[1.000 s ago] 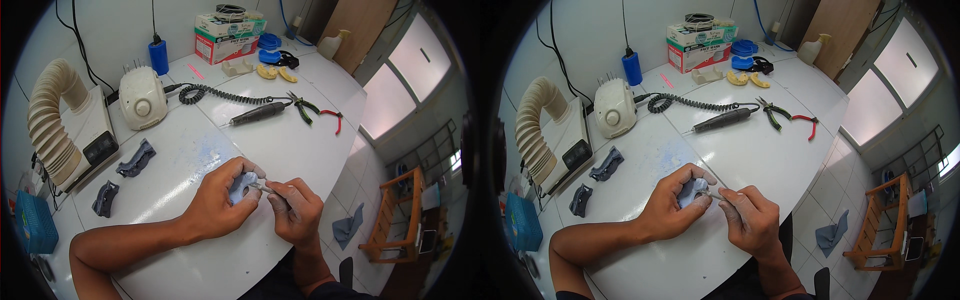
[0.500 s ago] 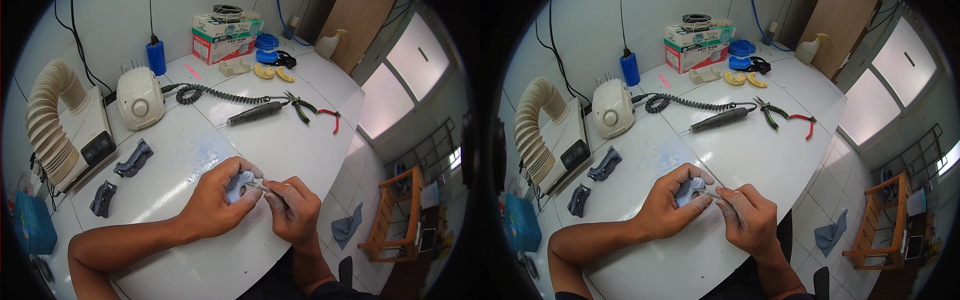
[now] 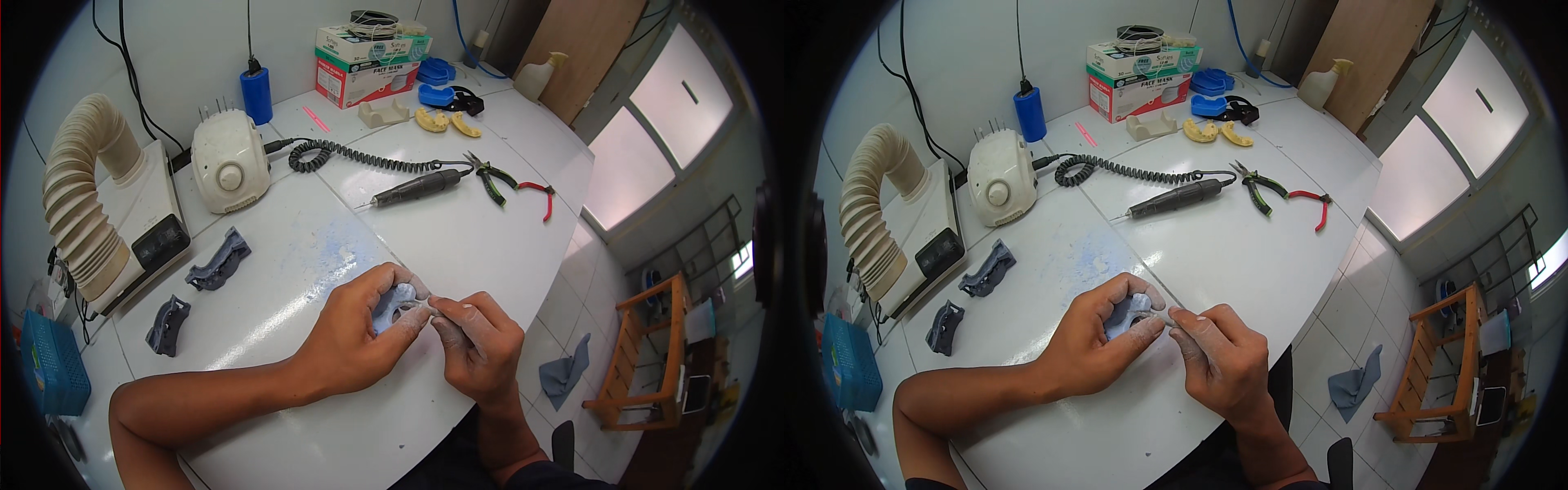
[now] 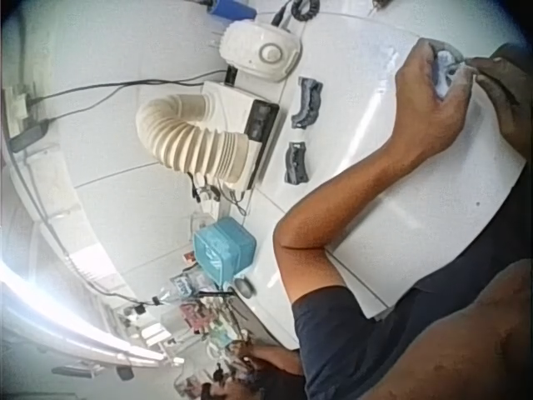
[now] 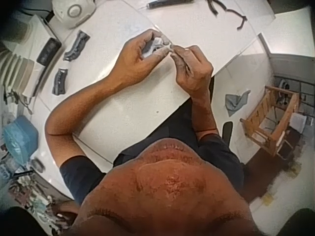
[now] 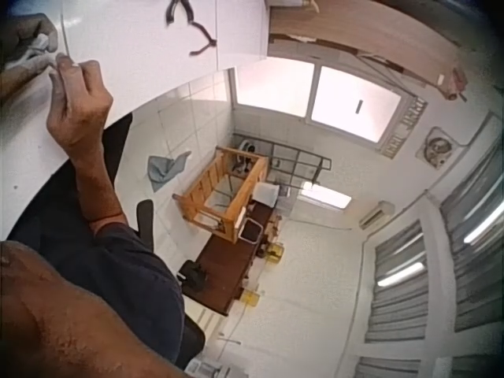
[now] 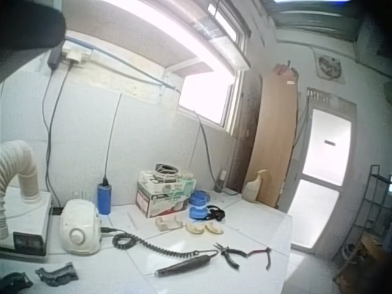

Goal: Using a hand tool to scrape and refine a dental plaster mold.

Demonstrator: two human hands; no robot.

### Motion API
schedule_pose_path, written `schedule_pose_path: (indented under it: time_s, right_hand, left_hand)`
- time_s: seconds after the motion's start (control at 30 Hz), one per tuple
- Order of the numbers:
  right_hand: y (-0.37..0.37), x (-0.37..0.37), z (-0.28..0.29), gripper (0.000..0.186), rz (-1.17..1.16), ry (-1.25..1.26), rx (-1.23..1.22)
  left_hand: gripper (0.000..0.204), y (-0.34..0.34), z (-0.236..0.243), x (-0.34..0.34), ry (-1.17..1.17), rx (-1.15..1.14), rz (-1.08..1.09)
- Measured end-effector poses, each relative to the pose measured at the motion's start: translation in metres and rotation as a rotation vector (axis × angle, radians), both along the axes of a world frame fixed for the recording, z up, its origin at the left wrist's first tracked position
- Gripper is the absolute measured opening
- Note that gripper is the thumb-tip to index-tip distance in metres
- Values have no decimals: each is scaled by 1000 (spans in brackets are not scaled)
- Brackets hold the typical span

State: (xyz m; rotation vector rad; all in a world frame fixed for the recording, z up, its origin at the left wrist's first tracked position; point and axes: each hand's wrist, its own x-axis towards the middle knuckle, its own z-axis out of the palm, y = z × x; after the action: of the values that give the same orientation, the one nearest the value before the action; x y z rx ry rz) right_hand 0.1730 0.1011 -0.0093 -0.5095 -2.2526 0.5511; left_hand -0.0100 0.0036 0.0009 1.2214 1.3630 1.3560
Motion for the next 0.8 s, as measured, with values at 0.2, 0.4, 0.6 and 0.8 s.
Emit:
schedule_pose_path:
  time_s: [0.2, 0.4, 0.6, 0.8]
  right_hand:
    - [0, 0, 0, 33, 9, 3, 33]
    - [-4, -1, 0, 33, 3, -1, 51]
    - [-3, -1, 0, 31, -23, 36, 70]
    - [-2, 0, 1, 29, -39, 69, 83]
  left_hand:
    - [17, -1, 0, 1, 13, -36, 8]
    - [20, -1, -2, 7, -82, -6, 68]
    - [23, -5, 7, 10, -83, -47, 75]
    - [28, -3, 0, 7, -42, -5, 55]
